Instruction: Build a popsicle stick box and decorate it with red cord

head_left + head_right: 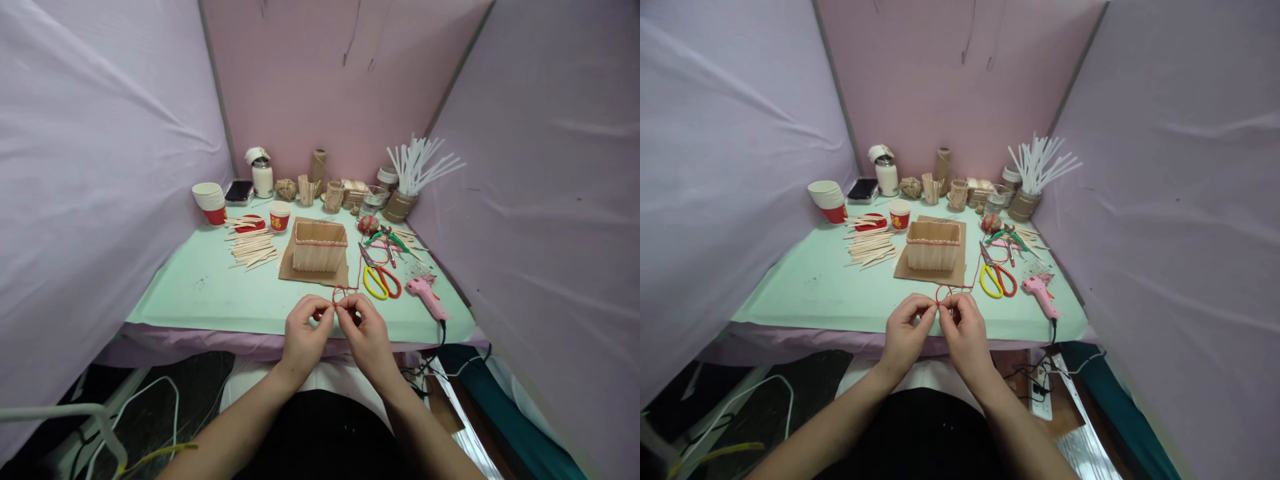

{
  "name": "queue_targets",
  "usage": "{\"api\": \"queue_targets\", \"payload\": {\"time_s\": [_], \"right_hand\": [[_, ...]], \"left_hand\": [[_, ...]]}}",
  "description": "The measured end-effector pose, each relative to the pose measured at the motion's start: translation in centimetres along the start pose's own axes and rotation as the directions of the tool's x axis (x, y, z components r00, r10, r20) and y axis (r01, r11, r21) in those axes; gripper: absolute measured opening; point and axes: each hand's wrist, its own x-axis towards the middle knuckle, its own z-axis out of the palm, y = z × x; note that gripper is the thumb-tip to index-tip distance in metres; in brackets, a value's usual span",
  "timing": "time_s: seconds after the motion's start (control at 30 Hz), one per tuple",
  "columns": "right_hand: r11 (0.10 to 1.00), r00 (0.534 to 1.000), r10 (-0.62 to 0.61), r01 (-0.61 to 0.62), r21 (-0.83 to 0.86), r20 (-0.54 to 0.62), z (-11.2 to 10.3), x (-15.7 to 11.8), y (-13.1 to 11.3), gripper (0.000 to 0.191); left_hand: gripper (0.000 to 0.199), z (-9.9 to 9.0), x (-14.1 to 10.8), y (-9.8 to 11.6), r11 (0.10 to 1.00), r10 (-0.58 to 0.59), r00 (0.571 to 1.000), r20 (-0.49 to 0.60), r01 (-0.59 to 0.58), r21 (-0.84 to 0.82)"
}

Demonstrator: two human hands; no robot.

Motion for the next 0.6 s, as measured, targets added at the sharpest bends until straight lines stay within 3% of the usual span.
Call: {"api": "queue_targets", "payload": {"time_s": [0.07,0.1,0.17,0.23,0.27,0.3,0.33,0.37,0.47,0.53,0.6], "right_hand": [[0.999,0.999,-0.039,0.039,0.018,0.004,0.1,0.0,0.0,0.007],[0.997,0.997,-0.072,0.072,0.025,0.004,0.2,0.0,0.1,0.006],[0.985,0.986,-0.167,0.168,0.032,-0.01,0.4,0.0,0.4,0.005],[0.961,0.961,-0.275,0.276,0.028,-0.043,0.6,0.0,0.9,0.007],[0.948,0.947,-0.314,0.316,0.026,-0.065,0.7,0.0,1.2,0.008],[0.94,0.937,-0.338,0.341,0.026,-0.082,0.8,0.0,1.4,0.009],[0.936,0.934,-0.345,0.349,0.034,-0.093,0.8,0.0,1.7,0.01],[0.938,0.937,-0.337,0.343,0.047,-0.095,0.9,0.0,1.9,0.009],[0.954,0.958,-0.28,0.286,0.089,-0.066,0.7,0.1,1.9,0.007],[0.962,0.965,-0.256,0.261,0.087,-0.06,0.6,0.2,1.6,0.007],[0.967,0.968,-0.242,0.246,0.064,-0.062,0.5,0.3,1.2,0.004]], "left_hand": [[0.008,0.1,0.2,0.3,0.936,-0.246,0.969,0.021,0.244,-0.252],[0.008,0.0,0.4,0.4,0.834,-0.384,0.92,0.08,0.383,-0.398],[0.008,0.0,0.6,0.6,0.508,-0.594,0.756,0.277,0.619,-0.6],[0.009,-0.1,0.7,0.8,0.215,-0.67,0.586,0.455,0.74,-0.637],[0.009,-0.2,0.7,0.8,0.139,-0.68,0.54,0.496,0.759,-0.635],[0.009,-0.1,0.7,0.9,0.121,-0.676,0.534,0.508,0.76,-0.638],[0.009,-0.1,0.6,0.9,0.161,-0.66,0.569,0.491,0.745,-0.647],[0.008,-0.1,0.5,0.8,0.257,-0.635,0.637,0.438,0.709,-0.657],[0.009,0.0,0.2,0.6,0.701,-0.459,0.874,0.159,0.466,-0.539],[0.009,-0.1,0.1,0.5,0.891,-0.29,0.956,0.044,0.287,-0.351],[0.01,-0.3,0.1,0.4,0.957,-0.18,0.983,0.027,0.182,-0.226]]}}
